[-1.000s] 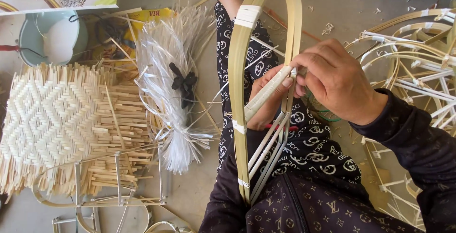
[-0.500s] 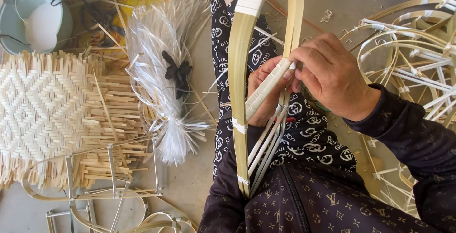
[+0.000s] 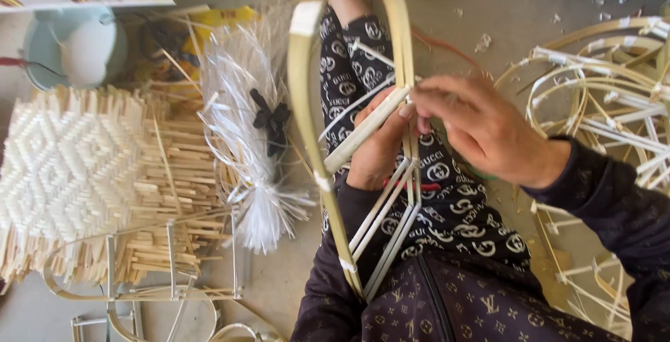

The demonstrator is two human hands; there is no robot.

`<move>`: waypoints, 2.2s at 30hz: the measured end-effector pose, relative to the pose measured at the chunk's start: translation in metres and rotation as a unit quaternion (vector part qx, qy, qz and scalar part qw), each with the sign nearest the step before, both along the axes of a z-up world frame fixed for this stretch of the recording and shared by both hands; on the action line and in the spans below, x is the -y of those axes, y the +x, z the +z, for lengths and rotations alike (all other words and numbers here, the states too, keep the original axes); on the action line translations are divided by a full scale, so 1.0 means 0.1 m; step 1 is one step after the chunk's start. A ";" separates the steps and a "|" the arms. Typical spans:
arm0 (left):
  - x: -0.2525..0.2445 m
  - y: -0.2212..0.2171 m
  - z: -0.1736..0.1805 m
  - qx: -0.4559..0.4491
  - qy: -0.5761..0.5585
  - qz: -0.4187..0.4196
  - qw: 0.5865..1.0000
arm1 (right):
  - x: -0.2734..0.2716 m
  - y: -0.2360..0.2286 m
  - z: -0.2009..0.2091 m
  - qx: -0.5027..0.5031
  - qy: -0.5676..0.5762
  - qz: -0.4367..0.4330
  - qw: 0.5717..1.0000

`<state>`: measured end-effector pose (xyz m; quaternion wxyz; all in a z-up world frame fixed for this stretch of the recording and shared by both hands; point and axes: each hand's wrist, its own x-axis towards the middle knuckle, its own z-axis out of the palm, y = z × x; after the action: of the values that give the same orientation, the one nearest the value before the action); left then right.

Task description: Assembling and securing curved bamboo components into a structural frame using strips of material and wire cutters.

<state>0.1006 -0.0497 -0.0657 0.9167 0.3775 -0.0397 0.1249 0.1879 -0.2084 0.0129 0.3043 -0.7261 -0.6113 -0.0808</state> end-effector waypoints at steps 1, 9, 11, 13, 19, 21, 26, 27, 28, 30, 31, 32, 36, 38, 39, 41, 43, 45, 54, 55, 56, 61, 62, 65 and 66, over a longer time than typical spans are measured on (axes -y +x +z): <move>-0.06 -0.02 0.10 0.002 0.010 0.021 1.000 | -0.01 0.02 -0.01 -0.087 0.007 0.051 0.995; -0.60 0.06 0.55 0.034 0.076 0.104 0.991 | 0.22 -0.07 -0.02 -0.175 0.073 -0.033 0.981; -0.73 0.11 0.62 0.048 0.082 0.124 0.988 | 0.25 -0.08 -0.01 -0.236 0.070 -0.017 0.969; -0.85 0.10 0.71 0.019 0.214 0.252 0.944 | 0.28 -0.09 0.01 -0.334 0.072 0.022 0.939; -0.93 0.14 0.57 0.063 0.301 0.432 0.848 | 0.17 -0.07 0.06 -0.428 0.151 0.138 0.880; -0.85 0.07 0.64 0.052 0.316 0.446 0.836 | 0.11 -0.09 0.10 -0.421 0.166 0.119 0.884; -0.67 -0.08 0.72 0.022 0.286 0.457 0.842 | -0.05 0.04 -0.03 -0.333 0.190 -0.005 0.923; -0.63 -0.15 0.77 0.021 0.277 0.432 0.858 | -0.07 0.09 -0.04 -0.347 0.203 -0.007 0.916; -0.60 -0.22 0.82 0.019 0.269 0.408 0.872 | -0.10 0.14 -0.06 -0.360 0.216 -0.007 0.908; -0.55 -0.33 0.84 0.013 0.247 0.369 0.896 | -0.12 0.18 -0.08 -0.353 0.211 -0.026 0.911; -0.53 -0.41 0.85 0.004 0.223 0.336 0.915 | -0.14 0.19 -0.09 -0.347 0.203 -0.041 0.915; -0.52 -0.46 0.84 0.003 0.224 0.333 0.916 | -0.14 0.20 -0.11 -0.349 0.204 -0.043 0.914; -0.51 -0.64 0.64 -0.029 0.124 0.241 0.962 | -0.12 0.15 -0.07 -0.325 0.163 -0.044 0.930; -0.51 -0.69 0.49 -0.030 0.089 0.237 0.967 | -0.13 0.07 0.03 -0.324 0.132 -0.039 0.936; -0.50 -0.71 0.45 -0.020 0.089 0.244 0.965 | -0.14 0.01 0.09 -0.214 0.202 -0.071 0.953; -0.49 -0.73 0.41 -0.013 0.089 0.260 0.961 | -0.18 -0.07 0.21 -0.104 0.267 -0.091 0.954; -0.44 -0.78 0.41 -0.013 0.127 0.271 0.954 | -0.18 -0.19 0.31 0.039 0.276 -0.056 0.959; -0.39 -0.80 0.42 0.009 0.154 0.291 0.944 | -0.46 -0.38 0.67 0.091 0.229 -0.011 0.969; -0.36 -0.84 0.22 0.030 0.183 0.365 0.912 | -0.96 -0.48 0.72 0.129 0.107 0.085 0.982; -0.36 -0.84 0.18 0.034 0.173 0.373 0.911 | -0.98 -0.49 0.70 0.122 0.102 0.082 0.984; -0.37 -0.85 0.14 0.030 0.172 0.374 0.911 | -1.00 -0.50 0.70 0.119 0.099 0.084 0.984; -0.39 -0.87 0.07 0.014 0.157 0.397 0.904 | -1.08 -0.56 0.63 0.150 0.092 0.079 0.981; -0.39 -0.87 0.04 0.012 0.156 0.397 0.904 | -1.09 -0.56 0.62 0.148 0.091 0.079 0.982; -0.39 -0.87 -0.01 0.015 0.127 0.388 0.913 | -1.11 -0.55 0.58 0.162 0.092 0.082 0.979; -0.39 -0.87 -0.01 0.018 0.121 0.387 0.914 | -1.10 -0.55 0.58 0.160 0.085 0.084 0.980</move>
<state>0.0140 -0.0108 -0.0665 0.7429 0.4695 0.0786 0.4706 0.1325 -0.0982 0.0712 0.2684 -0.6212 -0.7020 -0.2218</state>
